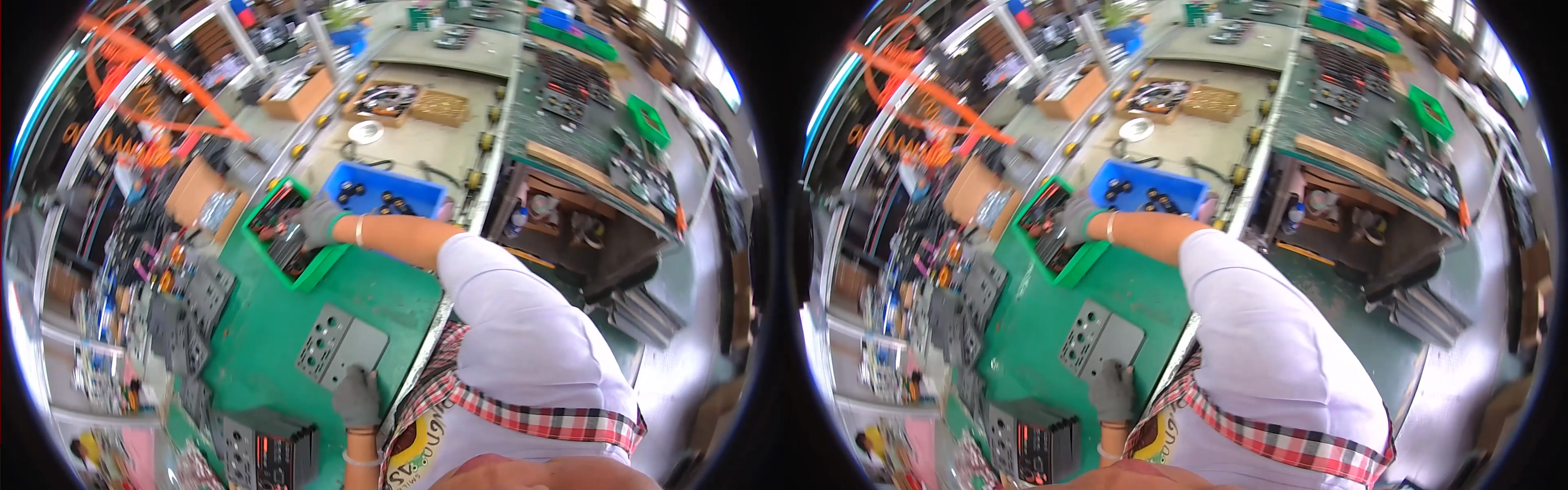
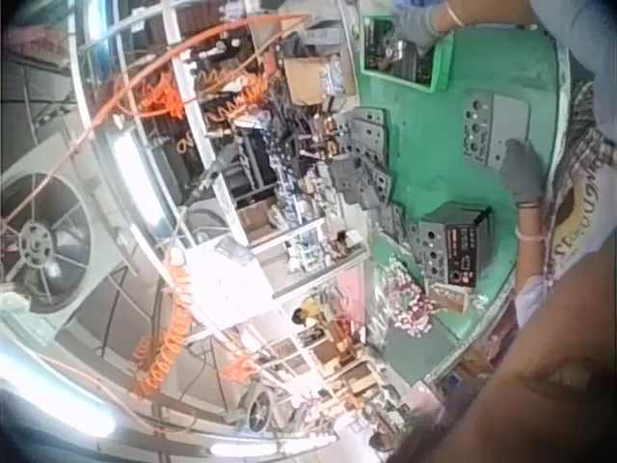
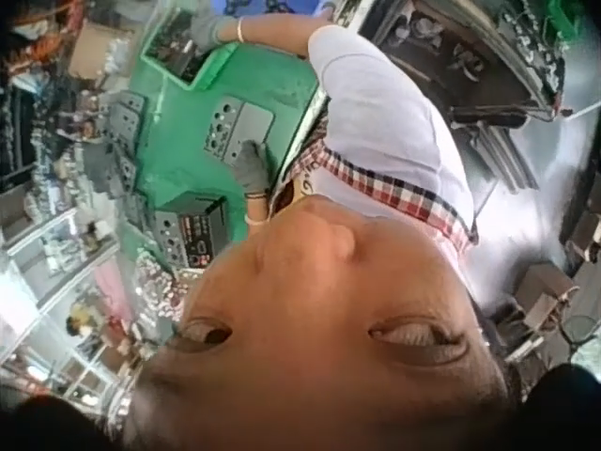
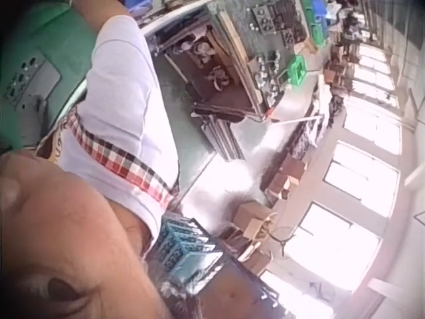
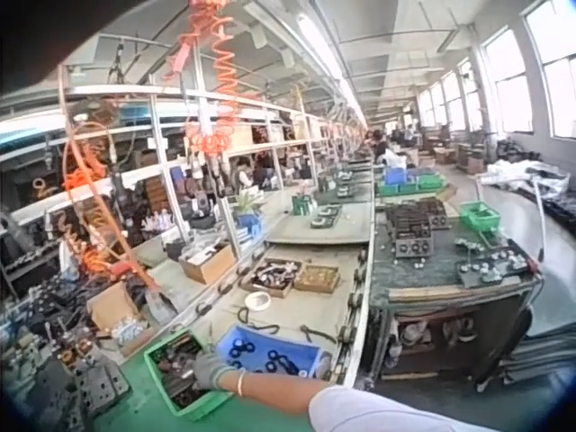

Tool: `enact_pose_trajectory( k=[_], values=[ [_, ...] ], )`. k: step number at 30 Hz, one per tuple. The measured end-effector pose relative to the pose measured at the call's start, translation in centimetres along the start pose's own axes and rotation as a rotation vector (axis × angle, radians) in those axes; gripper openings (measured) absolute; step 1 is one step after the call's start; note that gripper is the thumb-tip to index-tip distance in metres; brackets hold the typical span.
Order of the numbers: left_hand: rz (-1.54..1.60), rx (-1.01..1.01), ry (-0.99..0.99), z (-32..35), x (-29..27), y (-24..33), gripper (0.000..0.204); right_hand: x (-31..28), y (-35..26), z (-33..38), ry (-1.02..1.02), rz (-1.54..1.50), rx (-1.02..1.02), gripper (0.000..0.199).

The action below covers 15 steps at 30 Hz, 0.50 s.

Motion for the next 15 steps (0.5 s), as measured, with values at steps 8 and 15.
enact_pose_trajectory(
  k=[8,15],
  values=[
    [0.607,-0.072,0.315,0.8,-4.4,1.1,0.045,-4.4,-9.1,9.2,0.368,-1.101,-0.065,0.086],
    [0.792,0.023,0.259,1.2,-4.7,0.8,0.046,7.1,-20.1,14.3,0.35,-1.589,-0.385,0.051]
  ],
)
Point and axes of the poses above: each hand's wrist, its own z-axis away from the middle knuckle, its own x-axis out of the palm, y = z × x, the point moved 4 cm from there along -z, towards the middle knuckle, and after that the axes turned 14 degrees about -x, right-handed, at the moved point
